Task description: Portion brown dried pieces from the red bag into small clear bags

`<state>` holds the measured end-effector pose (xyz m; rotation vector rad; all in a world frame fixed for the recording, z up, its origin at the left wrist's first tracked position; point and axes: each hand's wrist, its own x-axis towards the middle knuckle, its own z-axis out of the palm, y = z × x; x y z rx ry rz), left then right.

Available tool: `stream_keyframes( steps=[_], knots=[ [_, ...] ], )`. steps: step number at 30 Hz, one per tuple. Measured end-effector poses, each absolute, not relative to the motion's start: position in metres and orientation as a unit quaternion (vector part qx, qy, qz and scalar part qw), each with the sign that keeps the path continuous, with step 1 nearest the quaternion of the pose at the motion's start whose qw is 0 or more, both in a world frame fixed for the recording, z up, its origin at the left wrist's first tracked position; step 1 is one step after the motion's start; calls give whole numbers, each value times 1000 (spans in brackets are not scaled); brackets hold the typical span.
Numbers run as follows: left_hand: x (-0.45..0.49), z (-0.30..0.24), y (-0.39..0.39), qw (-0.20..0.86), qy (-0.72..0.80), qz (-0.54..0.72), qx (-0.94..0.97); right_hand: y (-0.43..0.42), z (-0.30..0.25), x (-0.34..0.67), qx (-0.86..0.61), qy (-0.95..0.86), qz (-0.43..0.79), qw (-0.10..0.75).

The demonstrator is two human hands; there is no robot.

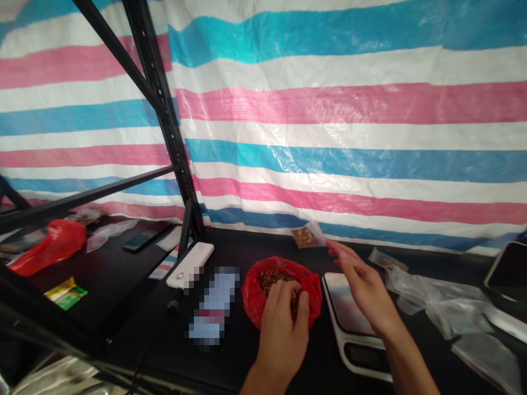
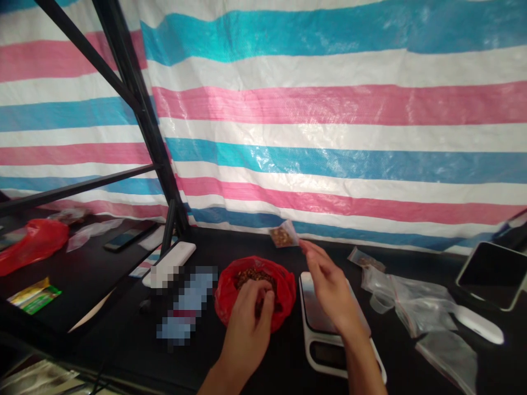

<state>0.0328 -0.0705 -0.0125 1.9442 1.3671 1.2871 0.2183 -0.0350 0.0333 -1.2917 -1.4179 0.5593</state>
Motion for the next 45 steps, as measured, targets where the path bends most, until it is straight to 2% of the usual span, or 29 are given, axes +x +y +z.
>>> stream_keyframes(
  steps=[5, 12, 16, 23, 28, 30, 36, 45],
  knots=[
    [16, -7, -56, 269, 480, 570, 610, -59, 34, 168, -433, -667, 346, 498],
    [4, -10, -40, 388, 463, 638, 478, -60, 31, 143, -422, -735, 329, 416],
    [0, -7, -38, 446, 418, 631, 478, -65, 33, 151, -436, -738, 317, 406],
    [9, 1, -55, 352, 409, 532, 653, -64, 32, 163, -492, -673, 291, 469],
    [19, -2, -56, 290, 408, 492, 712, -62, 29, 168, -562, -686, 212, 411],
    [22, -3, -55, 277, 412, 489, 717, -62, 30, 169, -569, -683, 197, 413],
    [25, -1, -54, 284, 410, 480, 722, -65, 31, 169, -530, -682, 253, 436],
    [26, -5, -50, 256, 473, 553, 637, -60, 29, 160, -577, -680, 105, 440]
  ],
)
